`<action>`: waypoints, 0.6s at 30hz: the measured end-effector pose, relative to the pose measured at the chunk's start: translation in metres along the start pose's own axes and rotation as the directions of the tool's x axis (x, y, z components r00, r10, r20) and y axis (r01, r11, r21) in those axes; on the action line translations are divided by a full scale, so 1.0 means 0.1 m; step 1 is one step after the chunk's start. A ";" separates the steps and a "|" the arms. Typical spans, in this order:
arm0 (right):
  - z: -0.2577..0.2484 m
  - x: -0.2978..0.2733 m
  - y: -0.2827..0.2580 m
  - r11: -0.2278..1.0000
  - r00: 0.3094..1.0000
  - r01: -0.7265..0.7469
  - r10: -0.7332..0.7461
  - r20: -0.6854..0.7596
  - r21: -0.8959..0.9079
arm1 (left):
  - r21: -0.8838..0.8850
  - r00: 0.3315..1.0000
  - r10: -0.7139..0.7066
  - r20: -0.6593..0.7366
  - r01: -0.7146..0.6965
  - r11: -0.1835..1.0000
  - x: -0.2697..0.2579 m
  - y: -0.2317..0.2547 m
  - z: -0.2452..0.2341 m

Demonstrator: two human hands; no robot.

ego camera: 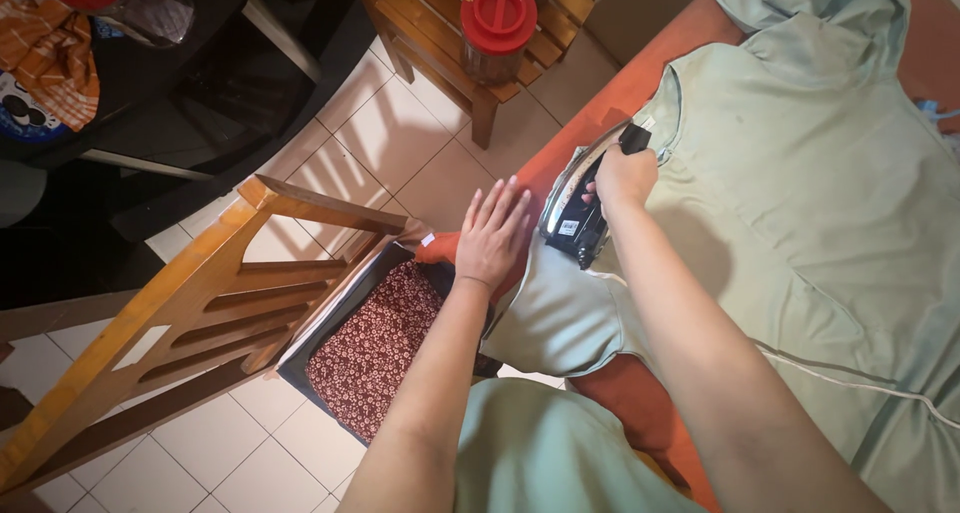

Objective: Ironing a light green garment on a table using a steam iron and a spray bottle.

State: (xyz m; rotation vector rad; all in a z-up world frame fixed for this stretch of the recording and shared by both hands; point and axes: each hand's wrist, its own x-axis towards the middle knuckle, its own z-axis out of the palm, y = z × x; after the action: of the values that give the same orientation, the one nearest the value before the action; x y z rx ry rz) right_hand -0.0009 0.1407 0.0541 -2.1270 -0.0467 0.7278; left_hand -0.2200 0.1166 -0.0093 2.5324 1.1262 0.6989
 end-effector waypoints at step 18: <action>0.01 0.00 0.01 1.000 1.000 -0.001 0.001 -0.011 -0.004 | 0.000 0.996 -0.041 0.083 0.041 0.999 0.01 0.01 0.01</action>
State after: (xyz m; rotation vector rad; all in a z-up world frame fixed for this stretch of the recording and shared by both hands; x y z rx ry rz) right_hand -0.0019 0.1407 0.0527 -2.1348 -0.0410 0.7172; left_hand -0.2179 0.1170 -0.0095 2.5048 1.1459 0.5790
